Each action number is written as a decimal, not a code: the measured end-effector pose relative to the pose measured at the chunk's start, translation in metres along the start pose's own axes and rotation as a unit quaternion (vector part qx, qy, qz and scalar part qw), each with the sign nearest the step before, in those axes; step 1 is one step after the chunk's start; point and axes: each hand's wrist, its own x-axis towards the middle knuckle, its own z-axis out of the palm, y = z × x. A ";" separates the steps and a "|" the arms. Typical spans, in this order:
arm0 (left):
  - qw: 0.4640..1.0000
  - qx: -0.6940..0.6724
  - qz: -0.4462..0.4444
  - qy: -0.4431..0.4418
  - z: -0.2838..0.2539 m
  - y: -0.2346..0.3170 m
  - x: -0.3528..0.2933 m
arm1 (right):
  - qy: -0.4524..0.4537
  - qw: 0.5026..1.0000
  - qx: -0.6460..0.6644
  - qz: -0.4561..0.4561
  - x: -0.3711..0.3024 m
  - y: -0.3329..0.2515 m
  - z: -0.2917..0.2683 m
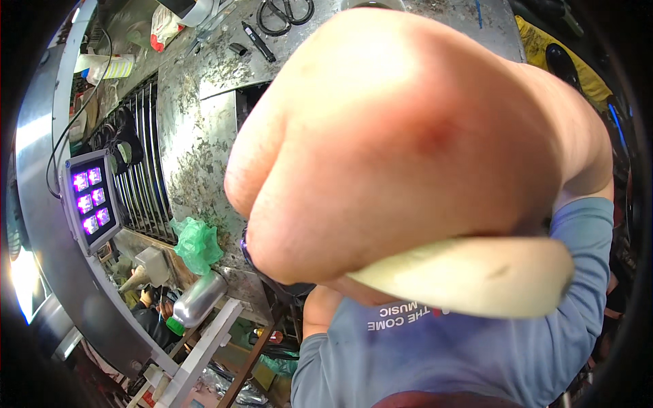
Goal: The person repeatedly dips a brush into a small cup of dark liquid and applies it to the sole and edges of several black shoes. They handle each shoe one at a time, rotating it to cover different areas, then place it aside and pick up the next shoe.
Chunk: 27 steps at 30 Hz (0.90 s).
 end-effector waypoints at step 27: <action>0.994 -0.055 -0.081 -0.041 0.000 -0.011 0.021 | 0.044 0.998 -0.030 -0.033 -0.009 0.030 0.022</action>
